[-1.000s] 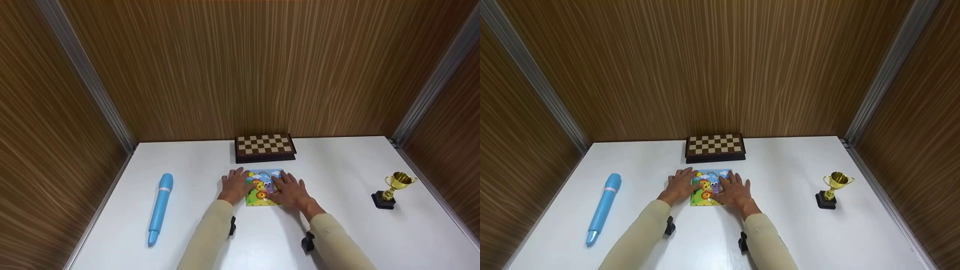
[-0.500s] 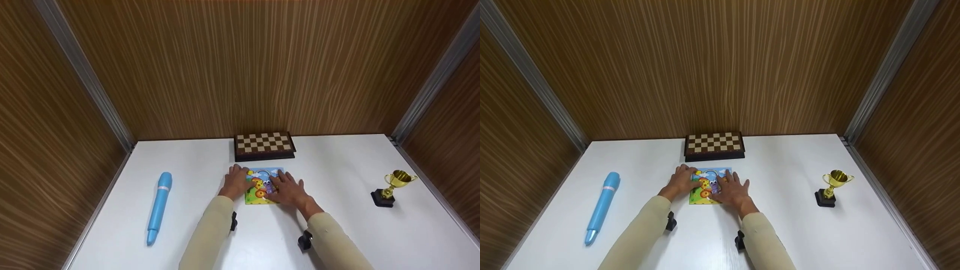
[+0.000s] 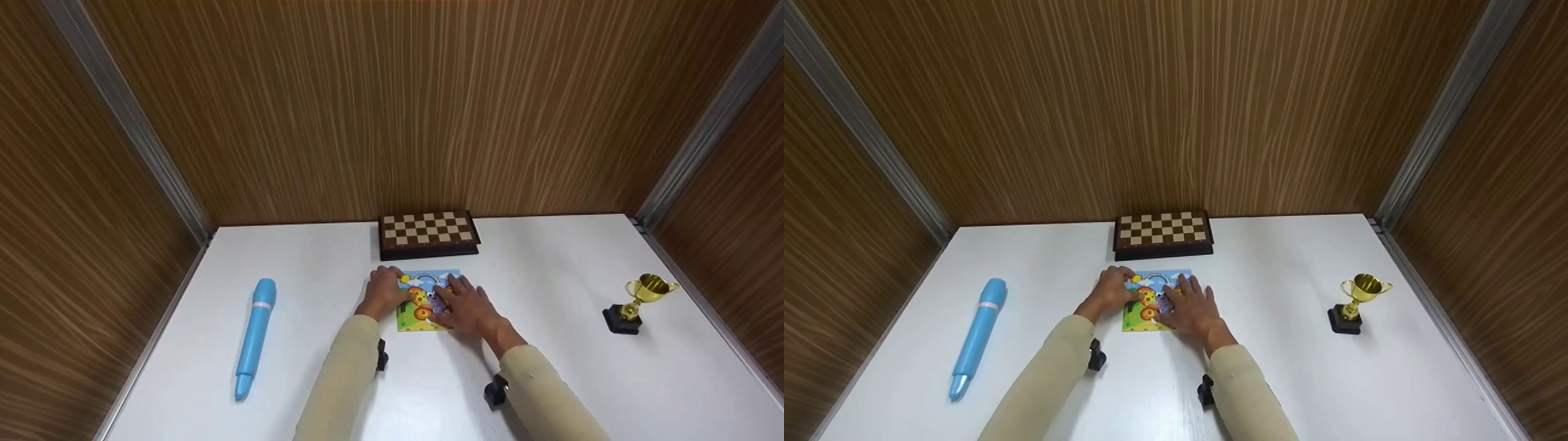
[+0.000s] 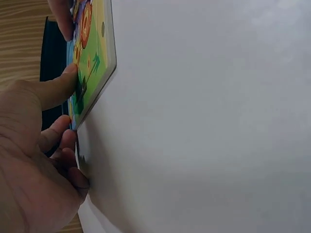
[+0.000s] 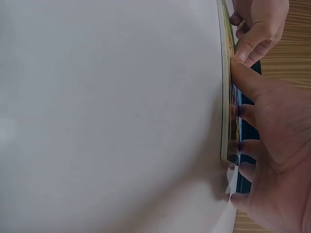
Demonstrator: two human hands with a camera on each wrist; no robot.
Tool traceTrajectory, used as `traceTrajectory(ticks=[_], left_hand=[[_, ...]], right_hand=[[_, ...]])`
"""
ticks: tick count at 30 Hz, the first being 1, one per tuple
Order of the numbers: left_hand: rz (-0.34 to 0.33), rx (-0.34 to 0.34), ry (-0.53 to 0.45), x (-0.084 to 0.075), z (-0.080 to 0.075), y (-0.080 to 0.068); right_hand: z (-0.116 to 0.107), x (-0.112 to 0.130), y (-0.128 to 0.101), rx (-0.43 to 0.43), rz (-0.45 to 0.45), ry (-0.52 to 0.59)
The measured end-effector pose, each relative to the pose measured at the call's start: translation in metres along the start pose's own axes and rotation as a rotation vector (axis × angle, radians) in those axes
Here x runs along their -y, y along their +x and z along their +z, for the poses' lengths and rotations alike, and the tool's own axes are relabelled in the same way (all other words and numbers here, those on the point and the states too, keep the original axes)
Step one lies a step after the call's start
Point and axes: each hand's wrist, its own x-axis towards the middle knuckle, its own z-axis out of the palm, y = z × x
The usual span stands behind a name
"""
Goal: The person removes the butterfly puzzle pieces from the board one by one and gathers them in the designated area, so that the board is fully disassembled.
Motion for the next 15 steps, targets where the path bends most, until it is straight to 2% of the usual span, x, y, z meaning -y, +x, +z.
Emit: traceTrajectory(ticks=[5, 15], left_hand=[[-0.01, 0.007, 0.005, 0.0001, 0.0008, 0.0028], [0.012, 0.01, 0.053, -0.0021, 0.001, 0.0071]], right_hand=[[-0.0012, 0.0019, 0.0, 0.015, -0.066, -0.007], [-0.0014, 0.0022, -0.0005, 0.017, -0.073, -0.039]])
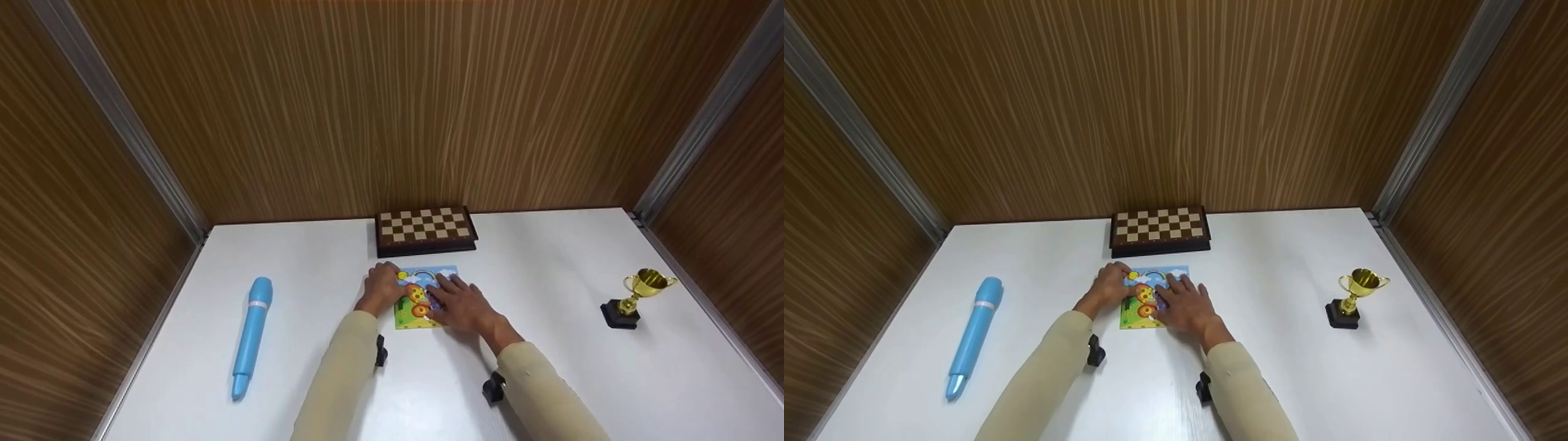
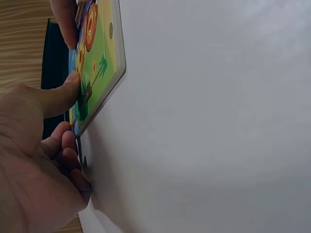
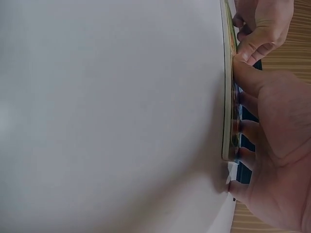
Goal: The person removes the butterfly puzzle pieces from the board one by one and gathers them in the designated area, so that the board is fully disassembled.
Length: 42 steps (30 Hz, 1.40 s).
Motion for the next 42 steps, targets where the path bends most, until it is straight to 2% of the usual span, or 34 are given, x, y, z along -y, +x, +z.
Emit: traceTrajectory(ticks=[13, 20, 25, 30, 34, 39, 42], left_hand=[[0.012, -0.026, -0.019, -0.001, 0.005, -0.002], [0.004, 0.001, -0.013, -0.001, 0.005, -0.004], [0.043, -0.01, -0.02, 0.001, 0.004, -0.004], [0.093, -0.045, -0.077, 0.009, 0.003, -0.005], [0.108, -0.078, -0.127, 0.016, -0.001, -0.006], [0.115, -0.09, -0.236, 0.018, -0.009, -0.009], [0.117, -0.08, -0.266, 0.018, -0.012, -0.012]], right_hand=[[0.002, 0.0, 0.001, 0.005, 0.02, 0.009], [0.003, 0.0, 0.0, 0.019, 0.026, 0.011], [0.002, 0.0, 0.0, 0.021, 0.021, 0.008], [0.001, 0.001, -0.001, 0.009, 0.002, 0.01], [0.001, 0.001, 0.0, -0.003, -0.005, -0.007], [0.001, -0.001, 0.0, -0.015, -0.005, -0.009], [0.002, -0.002, 0.0, -0.026, -0.006, 0.005]])
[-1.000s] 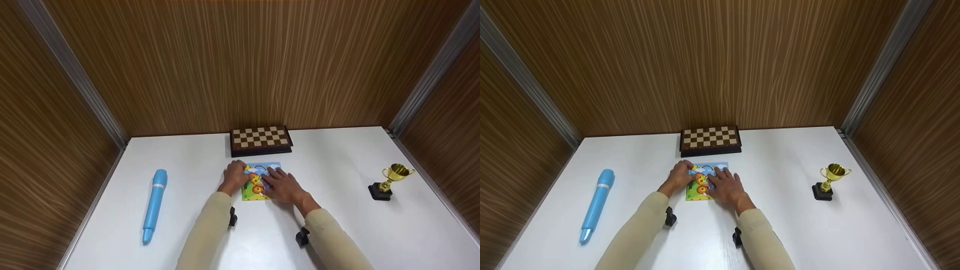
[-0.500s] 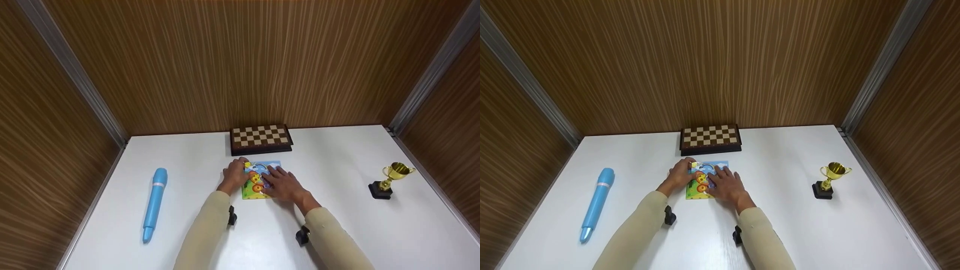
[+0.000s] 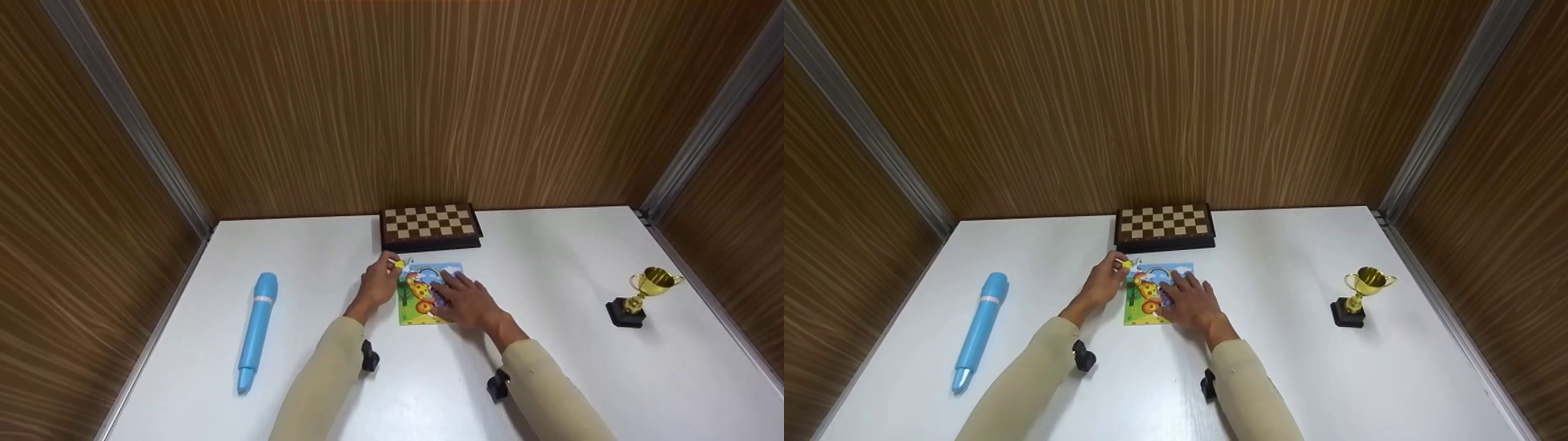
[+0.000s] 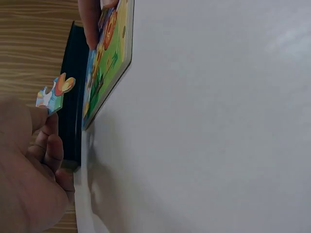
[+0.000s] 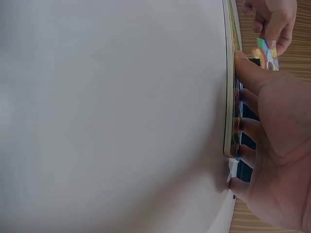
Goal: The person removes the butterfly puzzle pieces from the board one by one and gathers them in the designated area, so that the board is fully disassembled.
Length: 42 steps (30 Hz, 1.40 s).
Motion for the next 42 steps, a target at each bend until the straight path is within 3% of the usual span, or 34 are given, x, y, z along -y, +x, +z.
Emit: traceTrajectory(ticks=[11, 23, 31, 42], left_hand=[[0.034, 0.071, -0.06, -0.001, -0.005, -0.018], [0.094, 0.18, -0.069, 0.004, -0.003, -0.043], [0.06, 0.225, -0.047, 0.005, -0.002, -0.059], [0.067, 0.255, 0.007, 0.006, -0.001, -0.076]], right_hand=[[-0.002, -0.001, -0.001, 0.021, -0.004, 0.045], [0.002, -0.005, -0.003, -0.033, -0.033, 0.025], [0.003, -0.007, -0.002, -0.017, -0.026, 0.04], [0.003, -0.008, -0.003, -0.027, -0.038, 0.05]])
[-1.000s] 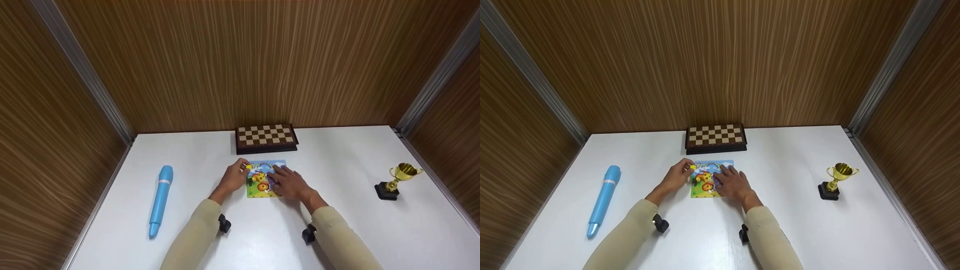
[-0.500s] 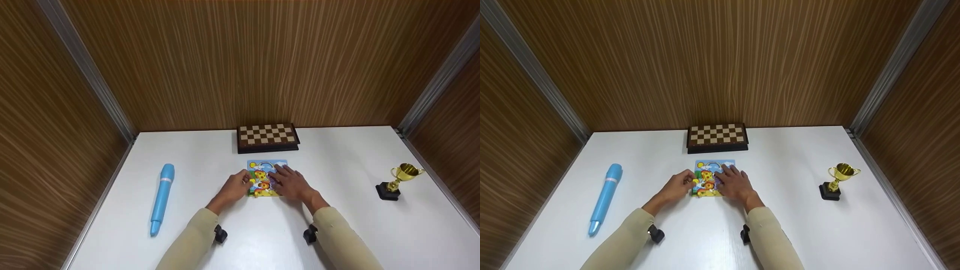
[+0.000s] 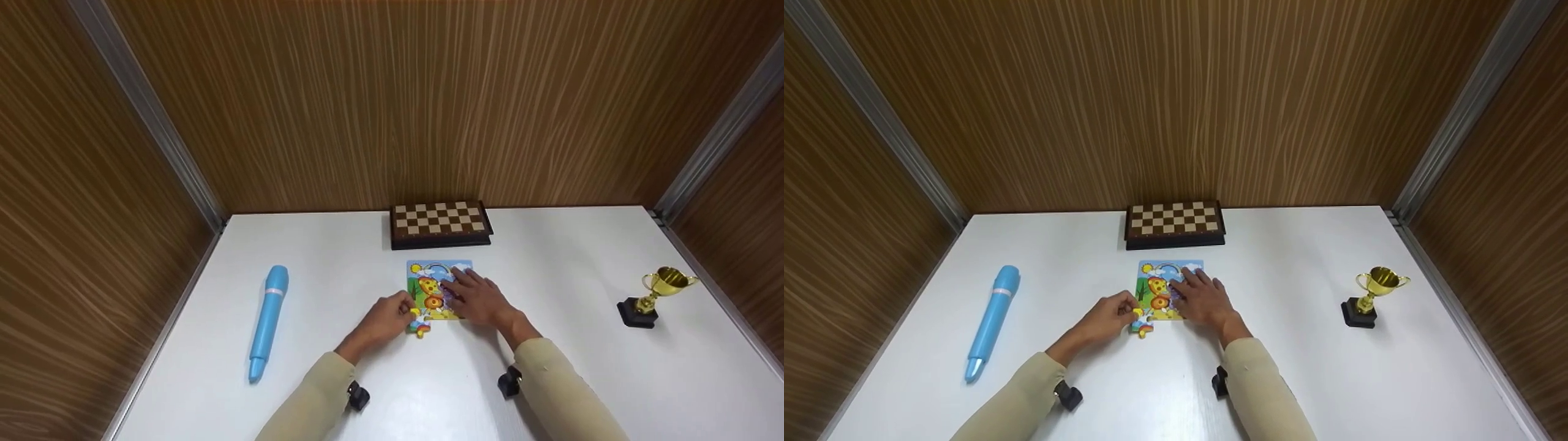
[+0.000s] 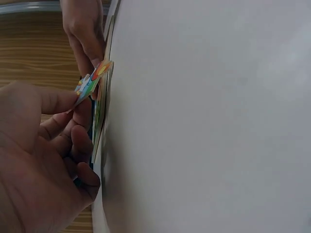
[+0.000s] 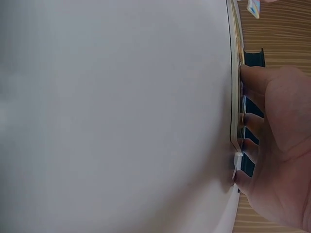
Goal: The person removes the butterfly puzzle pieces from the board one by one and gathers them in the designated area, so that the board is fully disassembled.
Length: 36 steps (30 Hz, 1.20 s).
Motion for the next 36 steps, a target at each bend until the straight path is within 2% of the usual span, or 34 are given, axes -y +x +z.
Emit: traceTrajectory(ticks=[12, 19, 26, 36], left_hand=[[-0.052, 0.02, 0.16, 0.0, 0.003, -0.012], [-0.008, -0.007, 0.253, -0.003, 0.004, -0.015], [-0.014, -0.008, 0.256, -0.011, 0.005, -0.007], [0.016, -0.1, 0.214, -0.018, 0.011, 0.01]], right_hand=[[0.001, 0.0, 0.0, 0.013, -0.01, -0.006], [0.001, -0.001, -0.003, -0.008, 0.0, 0.007], [0.0, -0.004, -0.005, -0.02, 0.023, 0.018], [0.0, -0.004, -0.006, -0.016, 0.037, -0.005]])
